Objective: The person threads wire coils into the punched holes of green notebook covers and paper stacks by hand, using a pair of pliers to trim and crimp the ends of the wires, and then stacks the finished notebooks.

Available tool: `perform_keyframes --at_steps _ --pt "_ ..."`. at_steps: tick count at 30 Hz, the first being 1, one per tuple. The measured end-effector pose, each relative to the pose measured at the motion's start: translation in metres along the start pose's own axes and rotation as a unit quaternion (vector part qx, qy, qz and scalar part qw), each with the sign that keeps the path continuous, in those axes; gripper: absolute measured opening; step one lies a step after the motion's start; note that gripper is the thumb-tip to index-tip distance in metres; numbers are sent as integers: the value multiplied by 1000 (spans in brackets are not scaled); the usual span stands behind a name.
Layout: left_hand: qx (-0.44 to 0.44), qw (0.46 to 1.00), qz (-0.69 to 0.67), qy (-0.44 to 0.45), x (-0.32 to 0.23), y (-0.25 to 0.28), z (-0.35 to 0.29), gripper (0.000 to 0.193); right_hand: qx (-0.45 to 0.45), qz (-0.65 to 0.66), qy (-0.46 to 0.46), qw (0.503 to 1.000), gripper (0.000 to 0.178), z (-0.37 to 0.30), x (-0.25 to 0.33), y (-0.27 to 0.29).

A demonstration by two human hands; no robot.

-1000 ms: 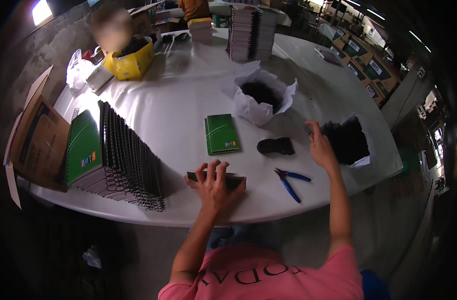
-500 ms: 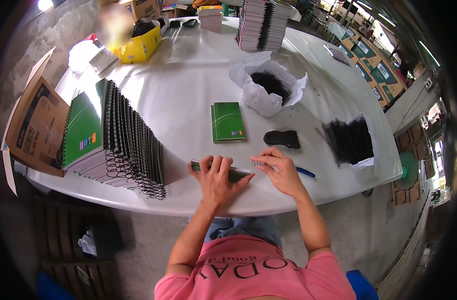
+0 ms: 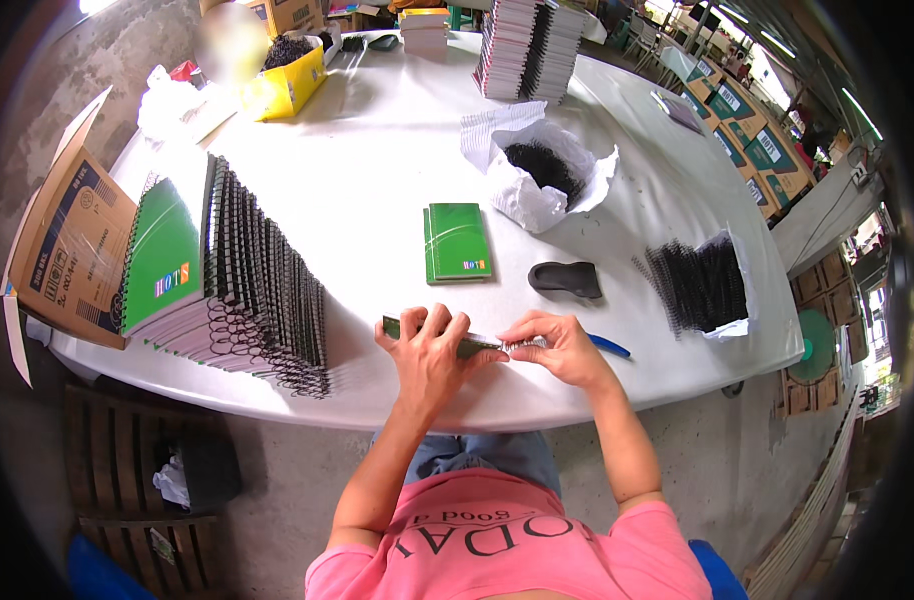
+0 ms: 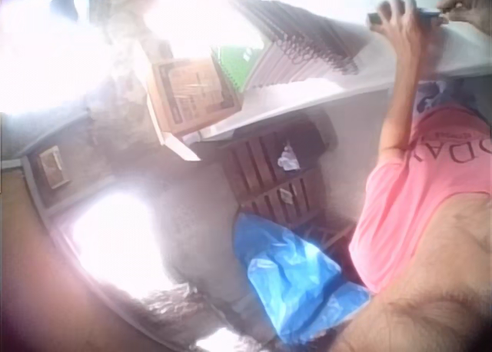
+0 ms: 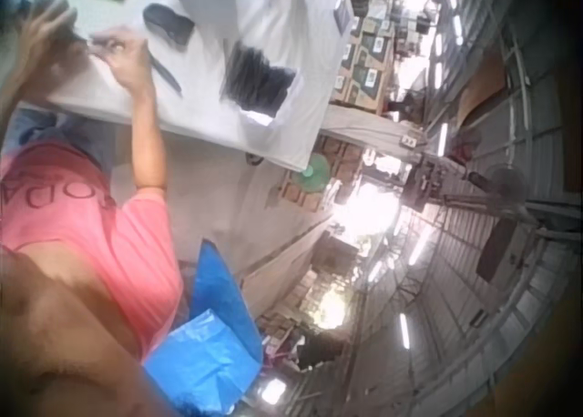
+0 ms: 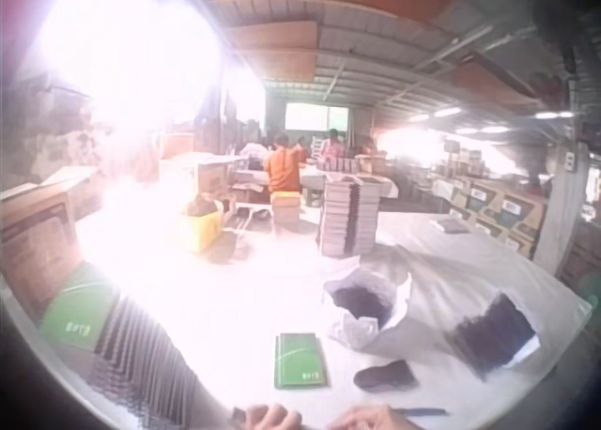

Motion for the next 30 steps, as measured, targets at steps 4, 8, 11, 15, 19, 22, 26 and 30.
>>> perform_keyframes --at_steps 4,8,11,15,19,22,26,30 --pt "30 1000 3 2 -5 3 0 45 57 -109 -90 988 35 10 32 0" --pt "22 999 -45 5 2 0 -1 41 -7 -186 -6 982 43 9 48 -10" --pt "40 998 -56 7 0 2 -3 40 8 -225 70 972 35 4 30 -3" --pt "66 996 -59 7 4 4 -3 39 97 -76 -61 990 31 7 27 6" --pt "77 995 -68 2 3 7 -1 43 2 -472 65 879 35 11 -6 60" --pt "65 994 -85 1 0 12 0 45 -28 -556 51 829 40 15 -33 82" --pt "67 994 -82 8 3 12 -2 46 -59 -233 45 970 45 15 -29 76" --pt "95 991 -95 -5 10 11 -2 44 131 50 148 979 38 21 2 25"
Point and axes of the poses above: each hand's wrist, its own z-axis towards the middle knuckle, its own y-axis out of the back of the hand, x = y × z, the point moved 1 cm from there along z, towards the middle knuckle, and after that the axes turned 12 degrees about y, right-handed, at the moved point
